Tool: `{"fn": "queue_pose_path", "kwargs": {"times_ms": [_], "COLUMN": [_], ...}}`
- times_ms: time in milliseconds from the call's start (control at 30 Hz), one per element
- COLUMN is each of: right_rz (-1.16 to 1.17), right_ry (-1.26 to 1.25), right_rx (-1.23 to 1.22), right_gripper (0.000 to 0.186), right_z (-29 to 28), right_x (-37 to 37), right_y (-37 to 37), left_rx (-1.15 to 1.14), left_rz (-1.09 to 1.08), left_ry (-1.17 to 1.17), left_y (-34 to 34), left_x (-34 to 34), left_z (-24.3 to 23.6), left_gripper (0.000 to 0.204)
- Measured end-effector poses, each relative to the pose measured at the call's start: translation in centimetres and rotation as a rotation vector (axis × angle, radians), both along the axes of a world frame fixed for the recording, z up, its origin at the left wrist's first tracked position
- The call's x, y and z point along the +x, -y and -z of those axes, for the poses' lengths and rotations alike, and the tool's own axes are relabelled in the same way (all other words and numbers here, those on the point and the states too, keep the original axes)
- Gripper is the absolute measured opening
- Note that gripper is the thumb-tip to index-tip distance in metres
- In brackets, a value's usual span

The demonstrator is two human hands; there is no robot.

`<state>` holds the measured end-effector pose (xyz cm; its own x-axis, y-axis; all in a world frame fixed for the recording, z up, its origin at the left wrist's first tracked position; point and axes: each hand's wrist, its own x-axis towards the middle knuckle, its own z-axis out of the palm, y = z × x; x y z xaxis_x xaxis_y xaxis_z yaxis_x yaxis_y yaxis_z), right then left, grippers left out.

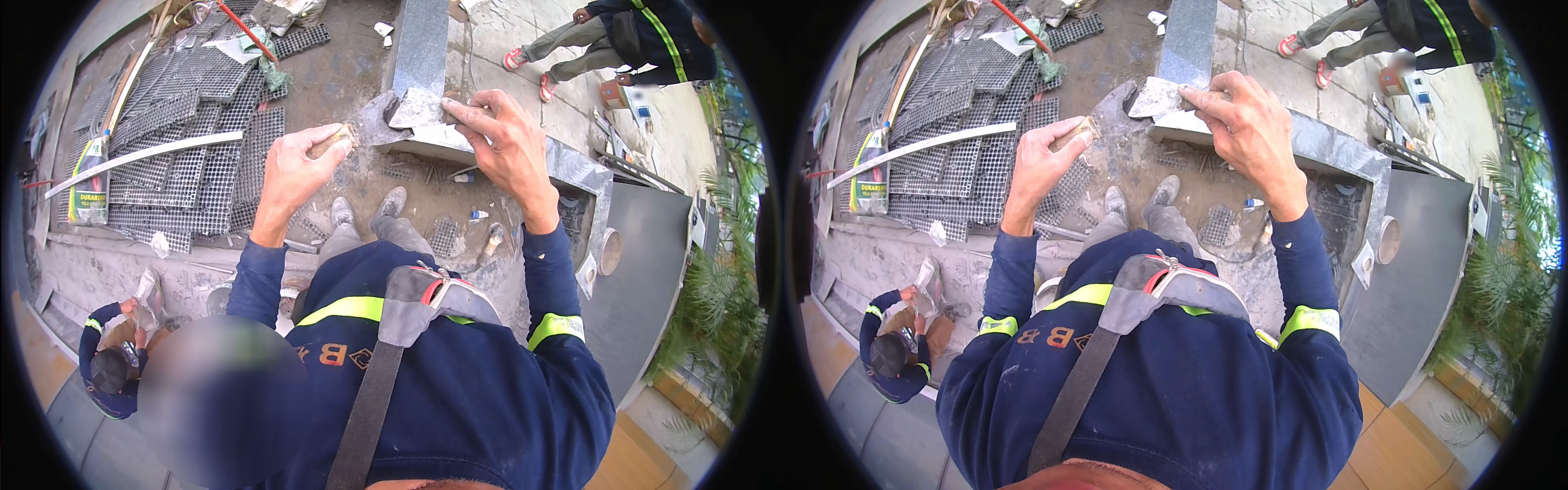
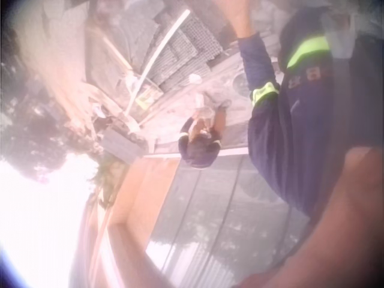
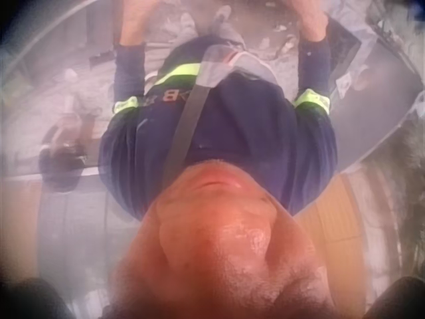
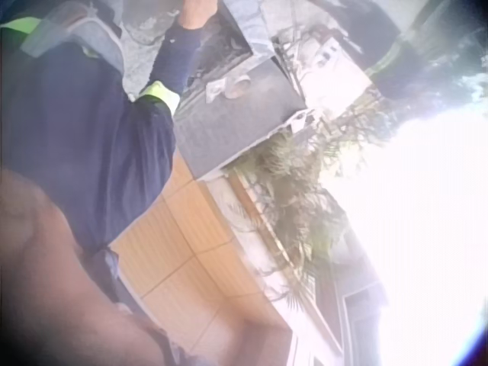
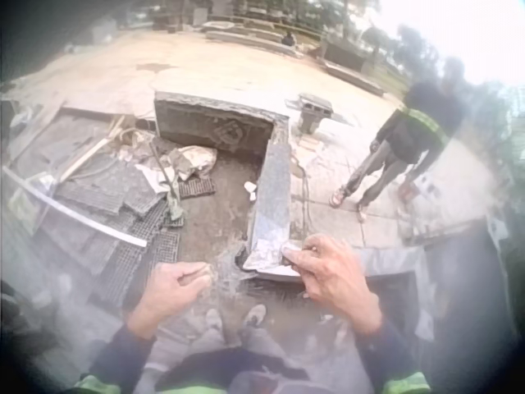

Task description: The person scoops adhesive from a bucket with a trowel and spreads it onto a rectangular stone tile. They then flip the tile and scrape the edges with a smaller tool, repeating the process on another tile.

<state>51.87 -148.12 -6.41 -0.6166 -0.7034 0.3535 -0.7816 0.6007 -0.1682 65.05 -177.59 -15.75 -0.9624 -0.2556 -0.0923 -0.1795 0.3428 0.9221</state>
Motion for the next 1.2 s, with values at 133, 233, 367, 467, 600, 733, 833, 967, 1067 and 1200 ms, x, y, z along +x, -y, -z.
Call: {"fn": "queue_pose_path", "kwargs": {"times_ms": [133,233,367,467,600,733,833,967,1067,1200], "right_rz": [0.046,0.02,0.039,0.024,0.009,0.005,-0.027,0.004,0.088,0.139], "right_ry": [0.012,0.055,0.125,0.135,0.163,0.343,0.457,0.458,0.308,0.129], "right_rx": [-0.046,0.128,0.024,0.074,0.044,-0.124,-0.226,-0.281,-0.203,-0.206], "right_gripper": [0.036,0.035,0.032,0.03,0.03,0.035,0.042,0.044,0.043,0.036], "right_z": [-1.1,-0.7,-1.7,-1.0,-0.6,-0.4,0.6,2.2,0.7,-2.1], "right_x": [1.2,0.8,1.4,1.0,0.7,0.3,0.2,-1.4,-2.2,-0.8], "right_y": [2.7,3.8,6.1,6.8,7.3,7.0,5.8,2.7,0.4,0.3], "left_rx": [-0.148,-0.281,-0.277,-0.286,-0.256,-0.079,0.318,0.372,0.431,0.021], "left_rz": [-0.072,-0.094,-0.112,-0.134,-0.116,-0.091,0.018,0.059,0.044,-0.031], "left_ry": [-0.048,-0.015,-0.014,-0.049,-0.066,-0.062,-0.076,-0.06,-0.038,-0.132], "left_y": [0.1,0.6,1.7,2.5,3.4,4.0,4.4,3.5,2.1,-0.5], "left_x": [0.7,0.9,1.5,1.5,1.5,1.4,0.3,-0.3,-0.3,-1.9], "left_z": [-1.3,-1.8,-2.0,-1.7,-1.3,0.4,0.2,0.6,0.3,-0.3], "left_gripper": [0.041,0.037,0.036,0.036,0.037,0.039,0.039,0.04,0.042,0.04]}}
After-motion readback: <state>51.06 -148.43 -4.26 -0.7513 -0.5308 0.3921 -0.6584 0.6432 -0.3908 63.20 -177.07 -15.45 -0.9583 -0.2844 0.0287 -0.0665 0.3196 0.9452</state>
